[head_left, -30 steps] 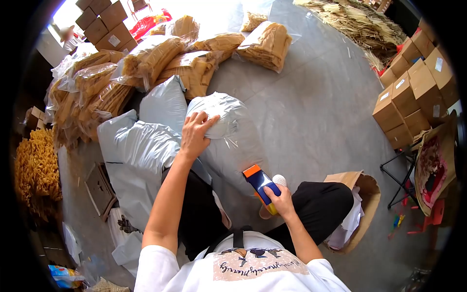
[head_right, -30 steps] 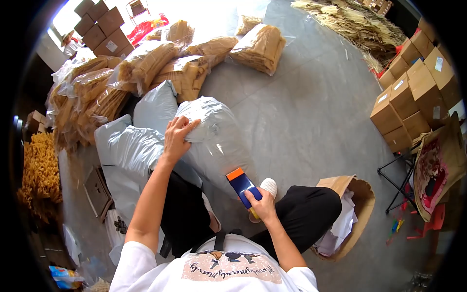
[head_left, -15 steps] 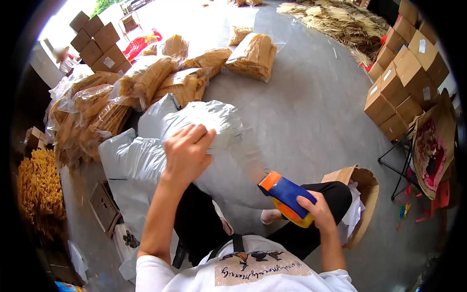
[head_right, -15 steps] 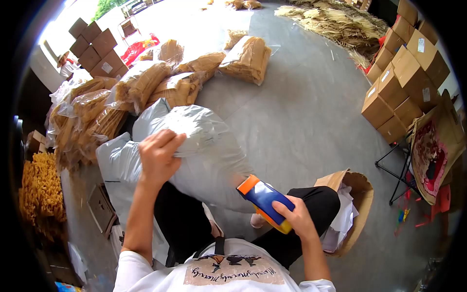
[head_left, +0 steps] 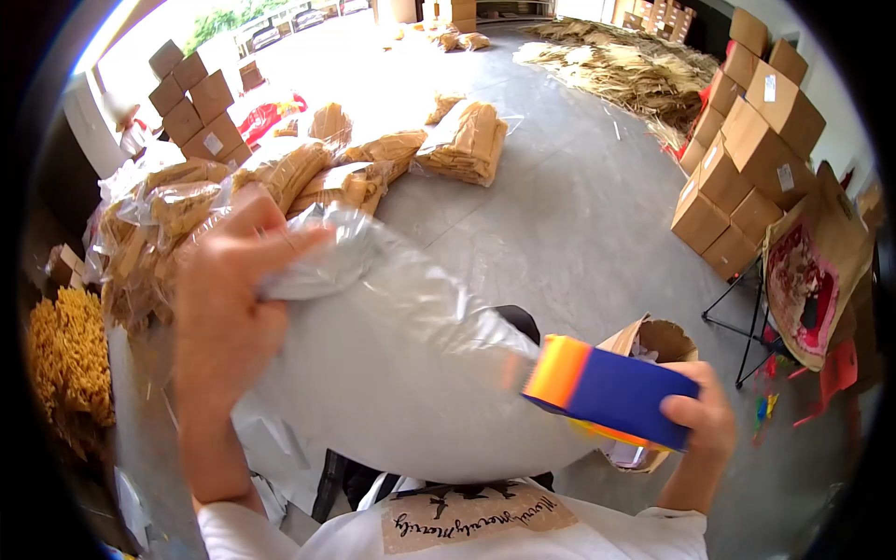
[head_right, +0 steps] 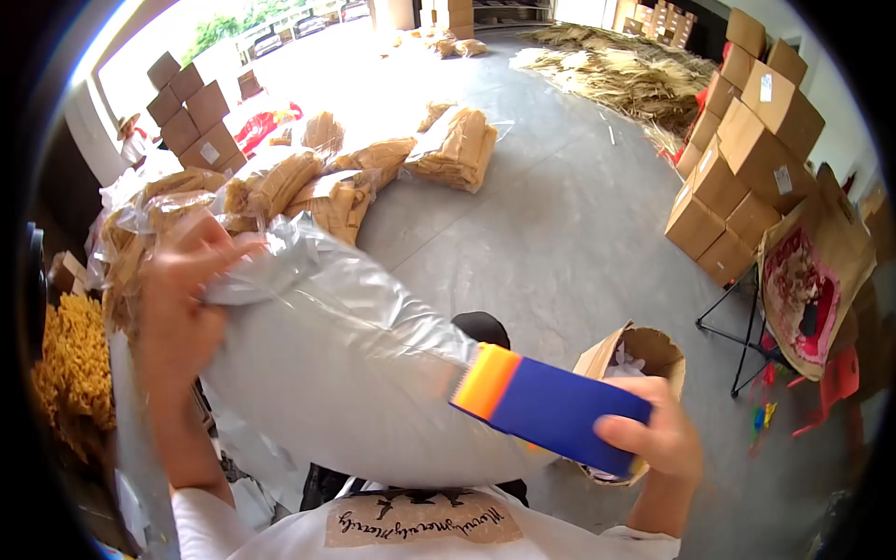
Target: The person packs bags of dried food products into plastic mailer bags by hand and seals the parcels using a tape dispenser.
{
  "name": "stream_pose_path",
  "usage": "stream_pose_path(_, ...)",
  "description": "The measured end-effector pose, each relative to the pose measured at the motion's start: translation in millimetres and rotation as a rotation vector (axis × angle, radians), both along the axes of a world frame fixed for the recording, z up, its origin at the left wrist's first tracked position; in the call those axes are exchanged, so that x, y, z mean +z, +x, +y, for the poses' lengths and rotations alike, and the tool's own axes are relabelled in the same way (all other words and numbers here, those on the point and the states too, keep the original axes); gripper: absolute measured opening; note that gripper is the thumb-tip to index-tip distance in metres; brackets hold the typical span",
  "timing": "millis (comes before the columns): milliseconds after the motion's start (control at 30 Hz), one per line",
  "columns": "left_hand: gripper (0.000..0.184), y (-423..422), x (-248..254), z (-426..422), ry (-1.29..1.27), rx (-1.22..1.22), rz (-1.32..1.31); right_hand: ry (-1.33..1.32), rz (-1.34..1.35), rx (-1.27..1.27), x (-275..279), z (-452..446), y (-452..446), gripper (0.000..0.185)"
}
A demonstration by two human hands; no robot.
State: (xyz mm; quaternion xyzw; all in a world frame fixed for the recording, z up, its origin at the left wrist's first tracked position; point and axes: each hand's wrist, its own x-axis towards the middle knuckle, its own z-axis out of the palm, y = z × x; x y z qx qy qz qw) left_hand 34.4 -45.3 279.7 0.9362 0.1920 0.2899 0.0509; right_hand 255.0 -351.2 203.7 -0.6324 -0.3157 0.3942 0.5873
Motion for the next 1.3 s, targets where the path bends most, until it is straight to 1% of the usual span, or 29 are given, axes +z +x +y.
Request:
stream_pose_path(33, 0.051, -1.0, -7.8, 7.1, 0.01, -0.013, 0.009, -0.022, -0.028, -0.047, -3.3, 5.7, -4.8, 0.046)
stream_pose_path(100, 0.054, -6.6, -20.4, 15.9, 0.006, 0.077, 0.185, 0.003, 0.065, -0.03, -11.0, 9.5, -2.4, 0.048)
stream_pose_path(133, 0.054, -7.2, -18.9, 10.8, -0.004, 0.068, 0.202, 0.059, 0.173, 0.03, -14.0, 7.5, 6.3, 0.05)
stream_pose_path(200, 0.055, -1.4, -8.0, 3.1, 0.359, -0.242, 0.158, 0.082, 0.166, 0.049, -10.1, 6.2, 13.7, 0.049)
stream_pose_path(233, 0.058, -6.2, -13.9, 8.1, 0.161, -0.262, 0.247, 0.099, 0.165, 0.017, -8.1, 4.8, 17.0, 0.048)
stream_pose_path(267, 0.058, -8.2, -14.1, 12.0, 0.161, -0.273, 0.24, 0.109, 0.168, -0.012, -6.4, 2.3, 18.1, 0.047)
stream_pose_path(300, 0.058, -10.3, -14.8, 15.0, 0.05, -0.261, 0.267, 0.199, 0.145, -0.515, -7.3, 1.4, 3.2, 0.046)
stream_pose_path(333, 0.058, -11.0, -16.4, 15.6, -0.066, -0.247, 0.298, 0.343, 0.273, -0.462, -4.1, 4.4, 6.3, 0.047)
stream_pose_path(400, 0.058, -9.8, -16.7, 12.3, -0.095, -0.258, 0.271, 0.166, 0.22, 0.066, 5.8, -7.3, 28.1, 0.046)
stream_pose_path(467, 0.057, -10.5, -17.5, 14.8, -0.114, -0.256, 0.258, 0.064, 0.107, -0.063, -33.9, -16.8, 36.7, 0.047)
stream_pose_path(500, 0.057, -10.5, -18.2, 16.7, -0.122, -0.265, 0.254, 0.048, 0.24, 0.089, -40.3, -17.1, 42.4, 0.051)
stream_pose_path(600, 0.054, -11.5, -22.6, 20.2, -0.126, -0.245, 0.247, -0.094, 0.271, 0.169, -72.5, -49.4, 51.7, 0.053)
stream_pose_path(667, 0.055, -9.7, -20.8, 22.7, -0.149, -0.268, 0.247, -0.117, 0.233, 0.122, -98.6, -75.6, 52.9, 0.054)
stream_pose_path(733, 0.054, -8.5, -18.5, 25.6, -0.169, -0.272, 0.269, -0.135, 0.275, 0.103, -102.5, -91.2, 53.0, 0.057)
stream_pose_path(800, 0.054, -6.9, -17.8, 28.9, -0.192, -0.286, 0.291, -0.086, 0.18, -0.114, -91.4, -106.1, 50.1, 0.062)
stream_pose_path(833, 0.053, -7.3, -18.1, 30.4, -0.2, -0.292, 0.282, -0.098, 0.214, -0.057, -84.1, -108.8, 55.8, 0.064)
stream_pose_path(867, 0.053, -7.9, -18.3, 31.4, -0.206, -0.299, 0.272, -0.101, 0.22, -0.069, -83.4, -109.5, 57.5, 0.064)
stream_pose_path(933, 0.052, -10.5, -18.7, 32.1, -0.21, -0.297, 0.267, -0.109, 0.117, -0.04, -82.0, -108.6, 61.2, 0.062)
stream_pose_path(1000, 0.052, -13.2, -20.0, 30.4, -0.218, -0.281, 0.264, -0.093, 0.139, -0.049, -68.2, -112.2, 59.8, 0.059)
stream_pose_path(1067, 0.053, -15.5, -19.2, 28.9, -0.199, -0.266, 0.268, 0.166, -0.148, -0.253, -65.1, -119.9, 56.7, 0.06)
stream_pose_path(1100, 0.053, -15.2, -18.3, 27.8, -0.198, -0.273, 0.272, 0.249, -0.116, -0.291, -66.5, -130.9, 60.4, 0.057)
stream_pose_path(1133, 0.053, -14.5, -17.9, 26.3, -0.193, -0.272, 0.266, 0.248, -0.117, -0.3, -68.4, -138.9, 60.9, 0.057)
stream_pose_path(1200, 0.054, -13.4, -18.7, 24.5, -0.191, -0.279, 0.261, 0.231, -0.273, -0.427, -65.4, -148.7, 59.5, 0.06)
stream_pose_path(1233, 0.054, -14.0, -19.1, 25.5, -0.191, -0.275, 0.261, -0.006, 0.021, -0.212, -46.4, -137.5, 59.4, 0.058)
stream_pose_path(1267, 0.054, -14.3, -19.5, 25.9, -0.189, -0.267, 0.257, -0.114, 0.113, -0.031, -45.3, -118.0, 65.9, 0.056)
stream_pose_path(1300, 0.054, -14.2, -19.1, 24.8, -0.19, -0.27, 0.252, -0.193, 0.099, -0.056, -70.5, -109.7, 65.0, 0.054)
